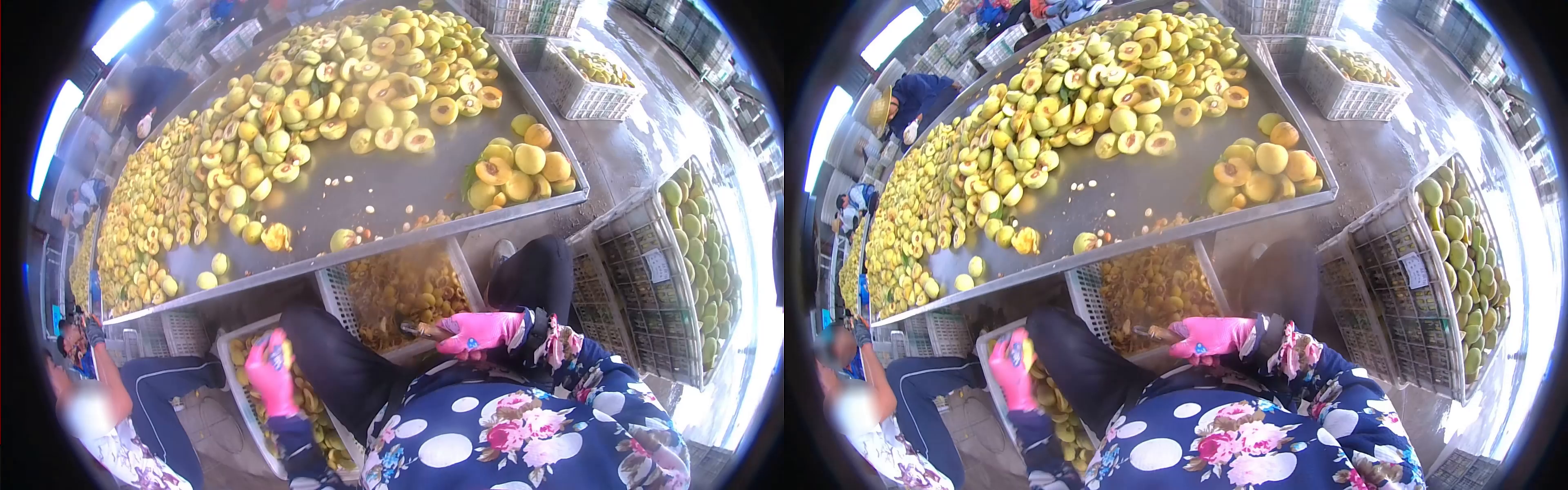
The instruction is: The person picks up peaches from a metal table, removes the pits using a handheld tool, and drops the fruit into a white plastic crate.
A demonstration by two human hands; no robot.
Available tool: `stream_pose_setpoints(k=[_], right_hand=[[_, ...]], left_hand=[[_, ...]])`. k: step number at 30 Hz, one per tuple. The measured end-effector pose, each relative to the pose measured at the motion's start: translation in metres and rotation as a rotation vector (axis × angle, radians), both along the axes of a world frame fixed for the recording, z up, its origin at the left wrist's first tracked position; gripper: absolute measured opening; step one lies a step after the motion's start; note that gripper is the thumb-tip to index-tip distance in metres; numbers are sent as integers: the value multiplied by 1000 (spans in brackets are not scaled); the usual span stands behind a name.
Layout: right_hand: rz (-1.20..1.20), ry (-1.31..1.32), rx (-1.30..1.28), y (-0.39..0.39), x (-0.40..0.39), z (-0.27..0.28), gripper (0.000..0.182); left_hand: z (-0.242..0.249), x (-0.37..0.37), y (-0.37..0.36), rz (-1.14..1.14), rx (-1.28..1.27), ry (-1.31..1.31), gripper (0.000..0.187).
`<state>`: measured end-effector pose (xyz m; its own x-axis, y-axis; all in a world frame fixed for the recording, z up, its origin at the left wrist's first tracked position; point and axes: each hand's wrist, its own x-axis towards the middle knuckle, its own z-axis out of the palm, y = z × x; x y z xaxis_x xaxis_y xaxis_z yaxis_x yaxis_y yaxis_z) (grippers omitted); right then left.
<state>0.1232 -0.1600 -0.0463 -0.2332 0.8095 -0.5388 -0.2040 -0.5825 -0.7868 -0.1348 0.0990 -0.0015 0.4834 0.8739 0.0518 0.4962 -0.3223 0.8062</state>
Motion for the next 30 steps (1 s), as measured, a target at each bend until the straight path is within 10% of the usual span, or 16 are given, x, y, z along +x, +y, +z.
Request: stream_pose_setpoints(k=[3, 11, 21, 27, 30], right_hand=[[-65, 32, -1, 2, 10, 2, 22], [-145, 121, -11, 0, 29, -4, 21], [-162, 153, 46, -7, 42, -2, 25], [-166, 228, 67, -6, 42, -9, 21], [-269, 338, 130, -8, 42, -8, 21]], left_hand=[[16, -52, 36, -105, 194, 936, 27], [16, 141, 82, -483, -16, 14, 33], [-62, 429, 22, -581, 507, 356, 44], [-55, 440, -11, -588, -7, 173, 39], [-25, 414, -18, -504, -680, -5, 35]])
